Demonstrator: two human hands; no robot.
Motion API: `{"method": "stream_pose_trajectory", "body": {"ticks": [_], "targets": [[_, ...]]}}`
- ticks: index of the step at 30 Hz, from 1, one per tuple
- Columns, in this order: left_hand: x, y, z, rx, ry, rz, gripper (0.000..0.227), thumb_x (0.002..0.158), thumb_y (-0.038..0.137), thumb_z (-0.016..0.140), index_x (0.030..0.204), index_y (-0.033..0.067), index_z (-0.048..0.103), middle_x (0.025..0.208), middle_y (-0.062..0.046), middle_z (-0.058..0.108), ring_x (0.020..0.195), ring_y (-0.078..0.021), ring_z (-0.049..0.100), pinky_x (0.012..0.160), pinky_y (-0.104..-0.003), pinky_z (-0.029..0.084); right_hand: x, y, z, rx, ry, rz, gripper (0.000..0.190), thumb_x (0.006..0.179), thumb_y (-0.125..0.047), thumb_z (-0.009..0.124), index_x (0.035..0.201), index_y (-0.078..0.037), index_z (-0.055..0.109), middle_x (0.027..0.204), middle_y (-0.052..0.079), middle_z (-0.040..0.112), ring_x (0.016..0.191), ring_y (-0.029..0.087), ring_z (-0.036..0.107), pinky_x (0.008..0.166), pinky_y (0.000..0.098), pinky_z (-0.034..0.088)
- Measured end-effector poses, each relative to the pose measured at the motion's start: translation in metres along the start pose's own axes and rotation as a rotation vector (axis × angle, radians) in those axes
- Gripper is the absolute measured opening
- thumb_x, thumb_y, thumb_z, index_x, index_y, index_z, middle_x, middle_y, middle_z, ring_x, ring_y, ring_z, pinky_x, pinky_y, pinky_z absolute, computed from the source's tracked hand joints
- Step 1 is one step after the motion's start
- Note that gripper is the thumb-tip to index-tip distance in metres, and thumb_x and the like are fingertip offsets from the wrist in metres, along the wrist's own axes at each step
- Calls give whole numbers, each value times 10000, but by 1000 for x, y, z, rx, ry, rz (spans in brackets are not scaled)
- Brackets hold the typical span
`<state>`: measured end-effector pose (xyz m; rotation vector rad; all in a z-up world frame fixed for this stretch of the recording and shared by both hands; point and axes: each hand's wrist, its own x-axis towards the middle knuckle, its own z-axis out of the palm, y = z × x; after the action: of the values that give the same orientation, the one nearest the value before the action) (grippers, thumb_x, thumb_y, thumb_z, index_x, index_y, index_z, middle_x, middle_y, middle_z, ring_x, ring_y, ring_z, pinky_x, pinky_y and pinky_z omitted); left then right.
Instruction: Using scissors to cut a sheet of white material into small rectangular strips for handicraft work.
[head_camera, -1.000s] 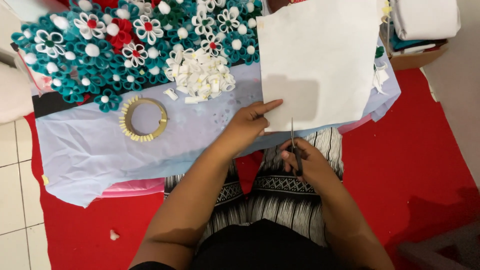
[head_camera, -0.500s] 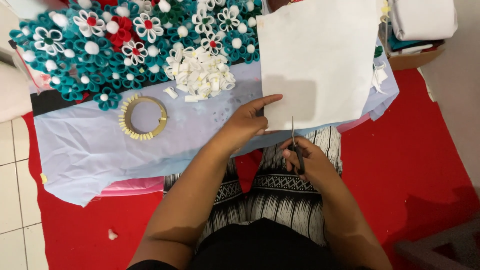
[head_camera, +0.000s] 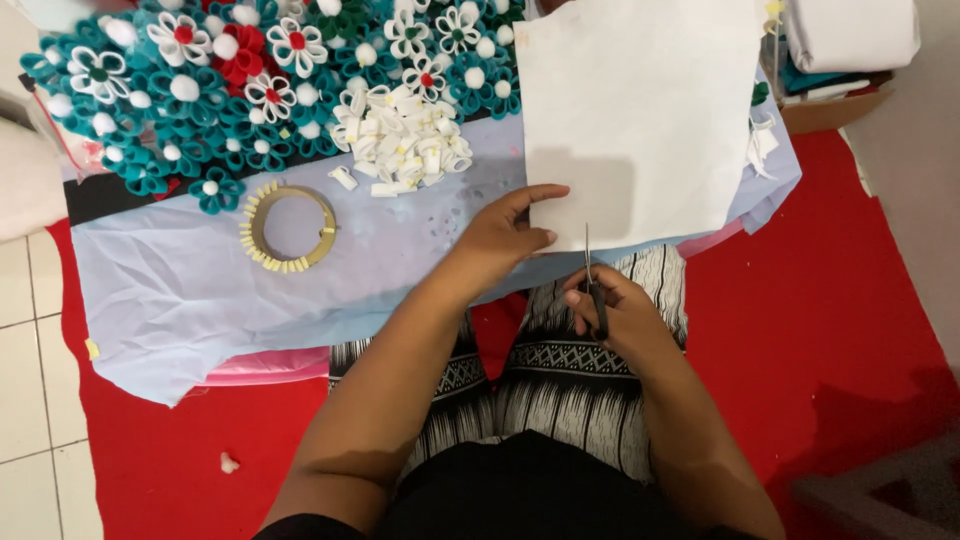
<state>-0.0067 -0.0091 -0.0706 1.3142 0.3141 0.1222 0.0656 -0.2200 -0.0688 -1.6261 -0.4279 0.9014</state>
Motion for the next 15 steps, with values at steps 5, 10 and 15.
{"method": "stream_pose_trajectory", "body": {"ticks": [5, 10, 15], "targets": [[-17, 34, 15, 119, 11, -1, 543, 916, 61, 641, 1453, 90, 562, 1445, -227, 520, 1224, -302, 566, 986, -451, 539, -3, -1, 2, -22, 8, -25, 257, 917, -181, 752, 1050, 27, 680, 519, 186, 583, 312, 156, 449, 352, 226, 295], [-19, 40, 15, 158, 17, -12, 591, 918, 93, 665, 1491, 107, 520, 1451, -204, 521, 1243, -284, 547, 1035, -447, 503, -2, -4, 5, -37, 0, -47, 250, 929, -170, 732, 1051, 42, 678, 509, 185, 582, 327, 153, 448, 360, 228, 299], [-21, 42, 16, 225, 40, -2, 604, 932, 100, 656, 1514, 137, 495, 1433, -181, 532, 1223, -272, 549, 1021, -431, 498, -4, -9, 7, -34, 6, -47, 251, 937, -174, 733, 1039, 45, 668, 497, 179, 576, 325, 149, 440, 358, 222, 302]]}}
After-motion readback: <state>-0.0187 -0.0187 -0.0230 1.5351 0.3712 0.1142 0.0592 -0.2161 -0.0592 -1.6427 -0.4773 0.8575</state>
